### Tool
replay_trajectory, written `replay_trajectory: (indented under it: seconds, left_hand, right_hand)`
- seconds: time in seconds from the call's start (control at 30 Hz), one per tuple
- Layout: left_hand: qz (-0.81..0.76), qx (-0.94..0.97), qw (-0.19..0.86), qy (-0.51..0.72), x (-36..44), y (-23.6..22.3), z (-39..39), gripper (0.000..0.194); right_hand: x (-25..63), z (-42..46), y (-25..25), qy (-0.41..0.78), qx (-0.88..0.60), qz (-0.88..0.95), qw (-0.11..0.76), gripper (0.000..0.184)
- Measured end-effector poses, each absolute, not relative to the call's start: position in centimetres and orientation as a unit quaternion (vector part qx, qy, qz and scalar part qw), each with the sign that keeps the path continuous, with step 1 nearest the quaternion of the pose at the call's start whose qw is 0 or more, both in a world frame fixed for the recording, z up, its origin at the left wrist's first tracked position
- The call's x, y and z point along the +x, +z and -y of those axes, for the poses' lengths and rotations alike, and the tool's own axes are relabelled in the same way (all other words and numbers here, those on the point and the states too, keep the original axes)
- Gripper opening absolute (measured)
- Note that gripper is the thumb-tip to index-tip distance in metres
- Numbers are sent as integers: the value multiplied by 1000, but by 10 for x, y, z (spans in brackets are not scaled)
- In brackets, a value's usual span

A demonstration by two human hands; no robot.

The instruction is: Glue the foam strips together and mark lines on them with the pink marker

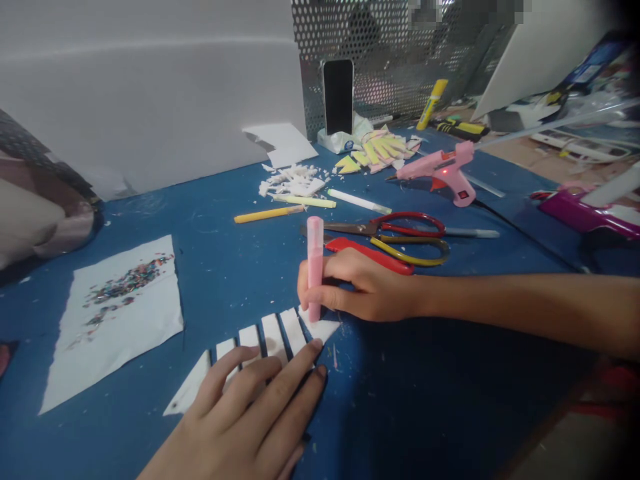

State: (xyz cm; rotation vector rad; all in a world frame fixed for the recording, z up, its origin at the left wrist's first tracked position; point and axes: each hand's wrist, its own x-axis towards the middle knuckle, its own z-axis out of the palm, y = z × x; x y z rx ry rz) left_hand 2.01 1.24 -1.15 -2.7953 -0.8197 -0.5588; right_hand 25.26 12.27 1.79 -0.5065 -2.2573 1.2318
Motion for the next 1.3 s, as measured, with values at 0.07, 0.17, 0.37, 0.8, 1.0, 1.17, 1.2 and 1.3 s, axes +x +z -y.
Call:
replay_trajectory:
  seconds: [0.07, 0.17, 0.37, 0.8, 1.0, 1.17, 1.2, 1.3]
  left_hand:
    - [278, -938, 86, -188, 20, -11, -13, 35]
    - [285, -936, 80, -190, 22, -9, -13, 34]
    - [291, -935, 68, -190, 23, -6, -12, 35]
    - [286, -938, 79, -177, 21, -7, -12, 36]
    - [291, -938, 64, -176, 23, -7, -12, 37]
    - [292, -937, 58, -180, 24, -5, -14, 35]
    - [293, -937, 58, -180, 24, -4, -14, 35]
    - [293, -937, 60, -178, 24, -3, -12, 35]
  right_hand:
    - [253, -122, 18, 448, -179, 836, 261, 29]
    - [255, -122, 17, 427, -168, 851, 256, 31]
    - [255, -122, 12, 394, -139, 874, 248, 27]
    - [253, -120, 7, 368, -111, 882, 274, 20]
    - [252, -120, 10, 374, -128, 881, 259, 23]
    - [254, -121, 14, 398, -159, 866, 257, 25]
    - [254, -121, 15, 404, -163, 861, 262, 25]
    - [254, -120, 16, 415, -163, 850, 282, 29]
